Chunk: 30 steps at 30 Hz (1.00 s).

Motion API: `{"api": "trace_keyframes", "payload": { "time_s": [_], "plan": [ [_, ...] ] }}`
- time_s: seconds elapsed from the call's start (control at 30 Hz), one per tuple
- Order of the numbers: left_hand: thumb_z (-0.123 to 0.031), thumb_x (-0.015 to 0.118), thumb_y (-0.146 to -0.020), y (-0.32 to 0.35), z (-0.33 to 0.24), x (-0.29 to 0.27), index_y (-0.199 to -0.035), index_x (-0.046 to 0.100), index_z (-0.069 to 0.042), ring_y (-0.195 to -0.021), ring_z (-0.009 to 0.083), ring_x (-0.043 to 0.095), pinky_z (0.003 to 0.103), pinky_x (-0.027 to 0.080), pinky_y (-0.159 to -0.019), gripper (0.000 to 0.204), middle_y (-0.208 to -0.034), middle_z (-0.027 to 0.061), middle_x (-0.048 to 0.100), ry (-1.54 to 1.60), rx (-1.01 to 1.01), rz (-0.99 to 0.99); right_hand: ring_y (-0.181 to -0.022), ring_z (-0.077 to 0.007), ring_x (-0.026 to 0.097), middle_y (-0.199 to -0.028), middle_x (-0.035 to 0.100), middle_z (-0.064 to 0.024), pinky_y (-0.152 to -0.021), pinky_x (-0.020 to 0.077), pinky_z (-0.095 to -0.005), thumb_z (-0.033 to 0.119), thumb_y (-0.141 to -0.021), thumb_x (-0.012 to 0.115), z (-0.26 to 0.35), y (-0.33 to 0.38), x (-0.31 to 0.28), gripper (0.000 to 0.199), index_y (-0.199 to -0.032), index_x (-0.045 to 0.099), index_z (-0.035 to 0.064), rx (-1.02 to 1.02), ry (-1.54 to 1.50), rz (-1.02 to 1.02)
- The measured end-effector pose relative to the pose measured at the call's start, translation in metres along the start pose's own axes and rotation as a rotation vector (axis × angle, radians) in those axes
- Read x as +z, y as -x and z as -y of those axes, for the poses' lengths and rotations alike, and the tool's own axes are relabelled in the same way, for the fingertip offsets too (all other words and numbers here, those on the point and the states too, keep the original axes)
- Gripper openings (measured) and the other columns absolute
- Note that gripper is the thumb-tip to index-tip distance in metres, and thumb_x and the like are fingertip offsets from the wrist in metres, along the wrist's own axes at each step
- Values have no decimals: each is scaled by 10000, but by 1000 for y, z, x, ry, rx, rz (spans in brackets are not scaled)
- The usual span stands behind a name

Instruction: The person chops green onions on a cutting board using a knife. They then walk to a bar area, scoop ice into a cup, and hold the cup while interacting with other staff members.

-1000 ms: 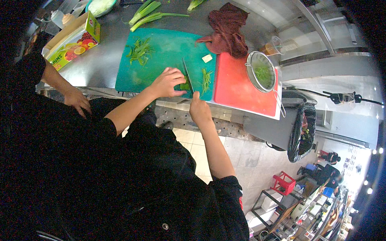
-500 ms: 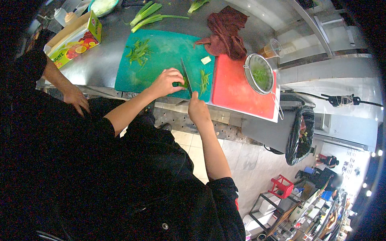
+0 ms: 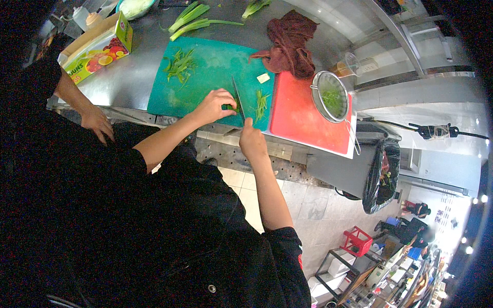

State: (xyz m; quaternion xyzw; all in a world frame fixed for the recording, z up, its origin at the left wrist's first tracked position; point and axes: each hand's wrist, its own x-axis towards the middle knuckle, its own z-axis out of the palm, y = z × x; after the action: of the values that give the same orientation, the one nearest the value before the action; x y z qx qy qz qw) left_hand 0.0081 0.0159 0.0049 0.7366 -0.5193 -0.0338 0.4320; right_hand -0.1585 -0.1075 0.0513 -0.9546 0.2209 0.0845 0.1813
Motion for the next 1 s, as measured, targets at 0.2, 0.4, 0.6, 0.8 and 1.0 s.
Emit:
{"api": "trace_keyframes", "payload": {
  "time_s": [0.2, 0.4, 0.6, 0.8, 1.0],
  "plan": [
    [-227, 799, -756, -2, 3, 2, -861, 706, -118, -988, 222, 622, 399, 493, -837, 178, -940, 7, 660, -103, 137, -63, -764, -497, 681, -796, 656, -335, -652, 556, -572, 88, -937, 464, 6, 4, -1, 197, -1112, 408, 16, 43, 73, 23],
    [-155, 767, -755, 0, 6, -3, -886, 696, -95, -966, 225, 621, 389, 520, -812, 161, -946, 21, 646, -218, 330, -32, -747, -461, 698, -797, 671, -312, -630, 572, -538, 102, -951, 447, 13, 4, 3, 186, -1115, 420, 18, 46, 120, 3],
    [-131, 756, -725, -3, 9, -3, -894, 685, -88, -984, 233, 613, 365, 514, -799, 189, -974, 27, 638, -185, 397, -46, -717, -449, 700, -760, 676, -285, -612, 577, -522, 106, -957, 444, 20, 2, 10, 154, -1083, 440, 18, 49, 132, -65],
    [-125, 748, -710, -3, 7, -4, -900, 671, -83, -978, 238, 611, 362, 515, -800, 209, -965, 32, 645, -205, 379, 6, -698, -448, 700, -741, 676, -281, -592, 578, -513, 99, -954, 452, 32, -8, 1, 112, -1033, 452, 19, -41, 102, -130],
    [-120, 744, -703, -4, 7, -3, -881, 664, -90, -950, 237, 612, 359, 522, -794, 197, -954, 26, 644, -169, 390, -50, -744, -475, 689, -765, 660, -319, -620, 567, -531, 51, -932, 452, 32, -7, -7, 168, -1079, 409, -21, 38, 116, -1]
  ]
}}
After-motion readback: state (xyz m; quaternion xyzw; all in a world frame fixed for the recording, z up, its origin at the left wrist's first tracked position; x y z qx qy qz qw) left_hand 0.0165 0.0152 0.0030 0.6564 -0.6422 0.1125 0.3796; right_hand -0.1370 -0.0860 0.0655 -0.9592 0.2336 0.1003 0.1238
